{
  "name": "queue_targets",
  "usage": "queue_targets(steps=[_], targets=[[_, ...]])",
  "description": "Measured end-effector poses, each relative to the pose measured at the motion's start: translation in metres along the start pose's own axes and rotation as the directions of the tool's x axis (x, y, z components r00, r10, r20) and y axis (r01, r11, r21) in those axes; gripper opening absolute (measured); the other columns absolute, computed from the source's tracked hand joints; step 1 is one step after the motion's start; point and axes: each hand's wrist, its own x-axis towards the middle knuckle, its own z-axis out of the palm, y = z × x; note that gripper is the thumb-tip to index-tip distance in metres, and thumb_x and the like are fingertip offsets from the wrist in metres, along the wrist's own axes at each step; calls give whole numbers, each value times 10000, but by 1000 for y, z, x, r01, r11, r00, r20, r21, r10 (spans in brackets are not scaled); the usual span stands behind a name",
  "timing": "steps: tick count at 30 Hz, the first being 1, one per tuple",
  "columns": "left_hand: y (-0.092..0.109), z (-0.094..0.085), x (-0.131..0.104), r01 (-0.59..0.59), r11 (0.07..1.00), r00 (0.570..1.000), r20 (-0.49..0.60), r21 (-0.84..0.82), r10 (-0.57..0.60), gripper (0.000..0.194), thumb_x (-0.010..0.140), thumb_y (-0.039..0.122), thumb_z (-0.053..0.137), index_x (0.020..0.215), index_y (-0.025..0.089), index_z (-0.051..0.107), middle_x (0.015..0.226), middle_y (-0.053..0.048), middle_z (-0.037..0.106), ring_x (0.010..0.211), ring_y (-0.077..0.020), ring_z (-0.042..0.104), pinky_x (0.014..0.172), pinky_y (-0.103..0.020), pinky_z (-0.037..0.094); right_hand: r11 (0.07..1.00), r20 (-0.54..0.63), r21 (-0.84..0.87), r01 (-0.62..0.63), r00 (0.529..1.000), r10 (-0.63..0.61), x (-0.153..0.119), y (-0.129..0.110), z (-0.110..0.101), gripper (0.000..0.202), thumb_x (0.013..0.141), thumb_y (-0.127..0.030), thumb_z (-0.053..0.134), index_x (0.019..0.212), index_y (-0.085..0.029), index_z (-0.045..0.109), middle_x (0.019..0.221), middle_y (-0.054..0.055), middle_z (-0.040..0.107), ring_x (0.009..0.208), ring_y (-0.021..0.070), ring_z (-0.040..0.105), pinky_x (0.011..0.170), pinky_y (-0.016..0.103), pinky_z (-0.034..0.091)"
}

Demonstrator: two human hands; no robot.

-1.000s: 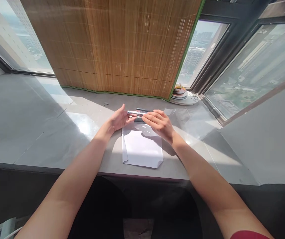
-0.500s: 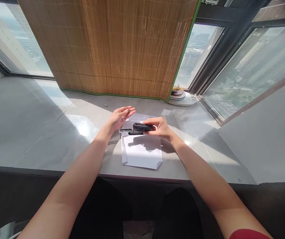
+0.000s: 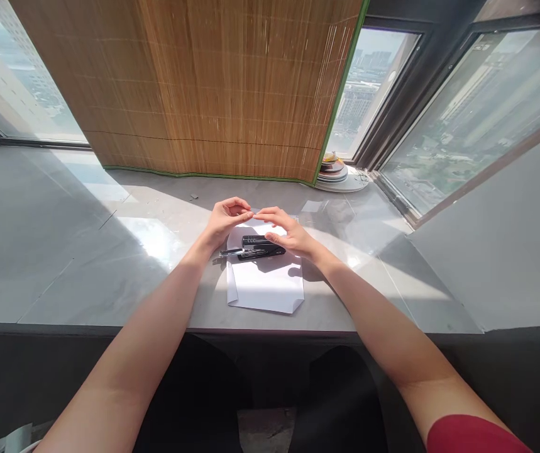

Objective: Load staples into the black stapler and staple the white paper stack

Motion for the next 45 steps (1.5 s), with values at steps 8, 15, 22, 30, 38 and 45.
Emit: queue_targets(steps=[8,15,22,30,38,45], targets=[[4,1,-3,2,999,1000,14,35,-2,362,731,503,966,823,212,772,856,-54,764,835,-203,701,787,-329,544,998,3,-38,-52,999,53,0,1,1,510,1070,-579,567,1495,-312,657,1476,111,622,1276,275,623,1039,470,565],[2,-1,5,-24,1000,991,-130,-16,22,437,930,645,744,1100,244,703,817,-31,735,686,-153,643,711,-297,520,985,-167,-2,-174,971,171,-1,17,-18,530,1011,-612,646,1421,-282,706,1444,104,659,1147,249,675,965,418,570],[1,-45,9,216,827,682,-686,520,253,275,1037,305,501,787,230,587,690,-11,614,700,-179,593,734,-310,456,632,-583,-313,-709,669,462,-34,76,-88,450,966,-364,598,1356,-181,729,1388,154,670,1208,309,605,1117,488,484],[-6,-51,9,349,776,692,-703,526,166,251,976,235,486,734,245,551,671,1,584,708,-188,580,725,-313,439,201,-684,-278,-939,340,646,-56,89,-108,507,987,-386,529,1443,-220,674,1552,155,546,1443,394,427,1166,613,431],[-12,-58,11,396,790,687,-722,468,83,230,938,226,499,721,242,574,647,4,571,665,-182,560,655,-307,408,209,-648,-315,-926,371,665,-53,91,-105,505,983,-407,505,1421,-238,691,1587,132,521,1434,424,402,1155,655,399],[-11,-66,16,495,729,746,-661,473,-77,126,844,212,607,722,242,619,645,-26,673,631,-212,584,649,-326,414,217,-646,-325,-921,384,660,-53,91,-104,511,988,-408,490,1448,-264,661,1597,117,524,1436,405,401,1148,648,407]])
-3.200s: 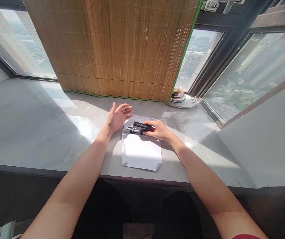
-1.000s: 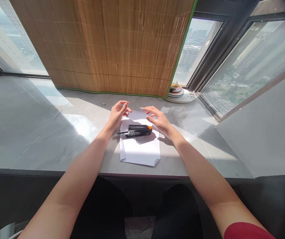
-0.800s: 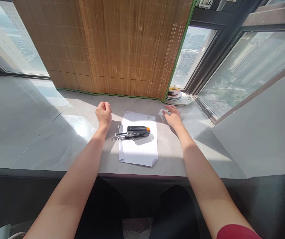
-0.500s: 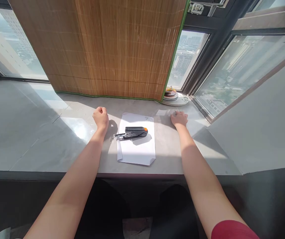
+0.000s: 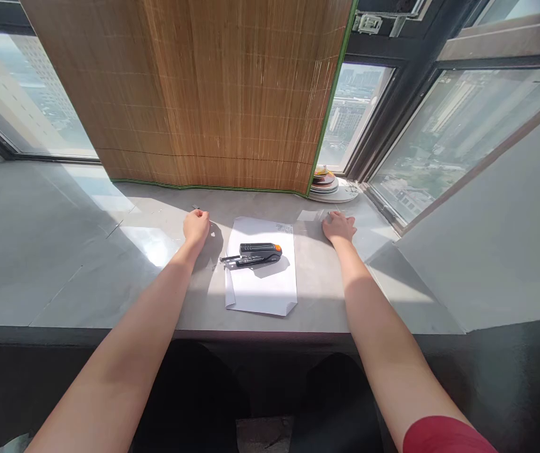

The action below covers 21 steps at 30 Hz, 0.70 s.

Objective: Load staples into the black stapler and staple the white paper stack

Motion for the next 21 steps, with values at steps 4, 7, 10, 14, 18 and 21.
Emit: queue_targets(steps=[4,7,10,14,18,21], targets=[[-3,-14,8,-165,982,981,123,93,154,37,819,211,652,840,235,670,669,-36,718,702,-235,659,715,-334,485,1000,-36,-6,-8,999,7,0,-1,2,538,985,-403,509,1484,-237,619,1587,145,531,1453,413,398,1151,651,397],[-7,-23,18,-298,942,954,67,155,291,188,845,165,584,936,227,736,914,-86,798,941,-269,727,906,-390,546,1000,-44,2,-28,999,28,0,-2,4,525,984,-385,531,1472,-209,611,1555,166,550,1465,417,398,1163,645,386],[-14,-23,28,-420,876,908,103,237,407,456,825,99,550,1217,212,752,1445,-151,691,1404,-331,583,1185,-483,445,995,-100,56,-85,991,90,1,-1,4,507,984,-339,532,1464,-181,574,1537,195,545,1459,404,415,1163,612,398],[-23,-15,29,-434,797,900,241,419,364,568,850,98,537,1392,197,674,1628,-191,523,1548,-404,405,1265,-640,291,975,-176,162,-151,968,179,2,-3,6,482,967,-313,540,1427,-168,541,1492,218,556,1434,396,430,1135,570,425],[-24,-15,27,-426,795,905,216,432,367,396,871,77,534,1170,211,756,1406,-166,676,1300,-354,611,1173,-523,421,977,-200,205,-53,975,95,2,-10,12,408,939,-296,535,1325,-175,585,1373,192,609,1352,365,471,1108,508,439],[-23,-19,29,-382,835,923,132,395,360,349,880,73,552,1104,202,787,1222,-145,715,1102,-313,674,1049,-433,504,973,-235,230,36,972,20,5,-12,17,352,899,-261,536,1233,-178,612,1236,163,643,1248,335,512,1073,463,447]])
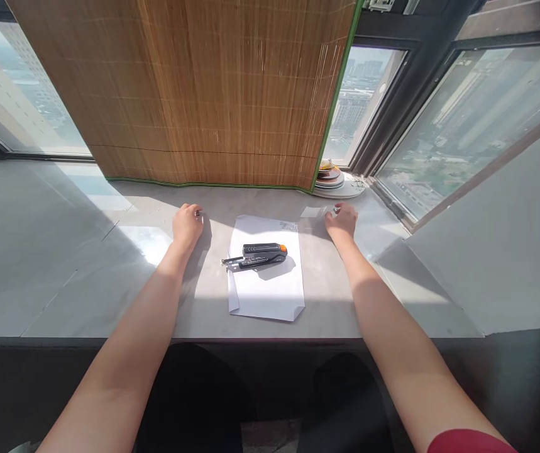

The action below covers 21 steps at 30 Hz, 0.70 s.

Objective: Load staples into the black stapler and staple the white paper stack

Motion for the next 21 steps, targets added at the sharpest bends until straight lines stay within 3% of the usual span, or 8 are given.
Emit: queue_targets(steps=[4,8,11,14,17,21], targets=[[-2,-1,3,19,1000,1000,-8,19,-19,368,889,62,519,1071,180,816,1104,-122,689,1001,-273,662,998,-388,519,993,-56,81,91,995,-87,2,-2,2,202,842,-240,560,1024,-203,641,1014,117,657,1092,316,568,1015,460,469],[0,-1,1,33,999,999,-1,25,-33,365,889,81,506,1040,196,817,1063,-102,673,944,-240,648,983,-365,527,959,-39,129,252,968,-249,-10,-19,1,76,854,-245,569,850,-220,641,887,101,678,942,297,605,941,451,490],[4,-4,-2,19,1000,998,-55,-15,-20,367,891,95,513,1068,202,816,1117,-104,682,922,-229,660,941,-362,545,903,42,172,394,913,-406,-28,-38,3,115,864,-234,562,824,-218,669,884,103,717,898,282,624,906,426,496],[5,-6,-4,25,1000,988,-151,-15,-27,399,880,80,515,1107,201,820,1194,-128,699,1038,-274,677,974,-404,547,820,141,261,509,821,-554,-42,-49,5,159,881,-236,558,885,-210,715,898,90,742,898,264,645,877,389,503],[4,-7,-3,52,998,990,-134,30,-47,427,878,55,522,1139,214,820,1301,-125,719,1178,-307,653,1069,-444,506,802,193,284,526,788,-585,-45,-51,5,183,892,-233,556,910,-202,735,900,83,753,885,256,655,871,379,507],[3,-6,-2,93,993,995,-31,68,-91,407,953,78,521,1218,207,802,1284,-126,759,1185,-300,652,1083,-440,477,839,220,260,478,817,-533,-41,-46,5,216,856,-177,566,953,-193,758,913,83,771,859,255,668,852,374,510]])
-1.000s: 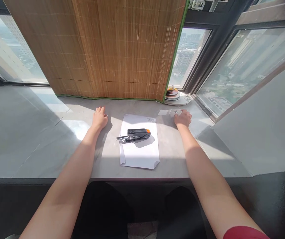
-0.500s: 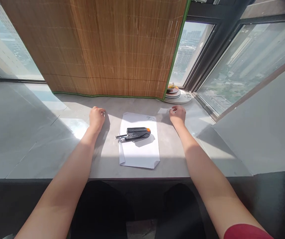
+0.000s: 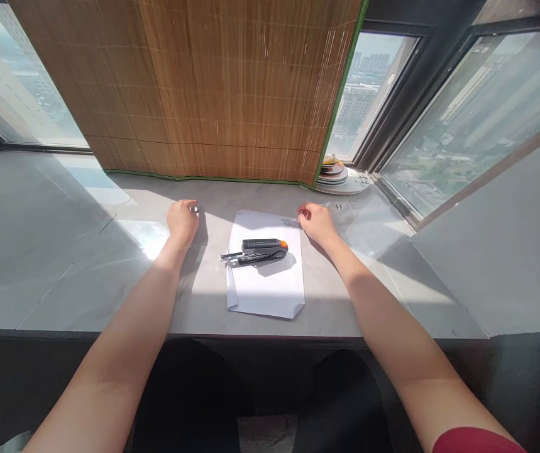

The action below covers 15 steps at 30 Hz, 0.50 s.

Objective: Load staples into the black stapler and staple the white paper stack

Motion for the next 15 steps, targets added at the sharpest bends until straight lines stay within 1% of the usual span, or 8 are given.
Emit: queue_targets(steps=[3,5,7,10,13,15], targets=[[1,-1,0,39,999,999,15,13,-39,394,965,95,533,1235,192,804,1190,-134,784,1125,-307,676,1050,-449,487,1000,24,6,-18,1000,18,0,1,0,231,843,-166,588,982,-189,771,900,75,776,811,245,669,824,365,511],[2,-2,0,56,998,998,19,9,-56,387,945,91,541,1190,202,819,1134,-127,790,1082,-304,693,1025,-430,502,1000,41,6,-12,999,12,-1,-1,0,232,843,-163,589,981,-188,773,882,69,774,793,241,665,814,366,510],[2,-3,1,71,997,997,18,-6,-71,371,912,83,554,1132,208,825,1078,-119,789,1044,-298,700,996,-407,516,1000,42,10,26,999,-27,-2,-4,-1,227,854,-164,577,967,-192,772,873,66,766,791,239,658,815,371,508],[0,-3,1,71,997,997,12,-32,-70,327,885,95,568,1074,207,810,1034,-108,780,1015,-284,688,965,-387,521,992,12,42,117,993,-117,-3,-11,-3,191,888,-194,568,908,-204,757,857,64,749,799,237,648,820,379,506],[-1,-3,2,52,998,998,21,-37,-51,289,883,107,562,1037,215,782,1055,-98,769,1019,-270,668,954,-374,509,980,-14,109,168,986,-168,-4,-17,-5,168,917,-235,581,863,-216,739,851,59,748,791,229,639,810,378,507],[-2,-3,2,56,998,998,31,-25,-55,271,882,107,560,1015,225,764,1083,-95,759,1029,-271,659,950,-381,502,970,-9,158,186,982,-187,-5,-21,-5,156,922,-249,594,852,-221,731,857,53,752,780,223,633,798,376,506]])
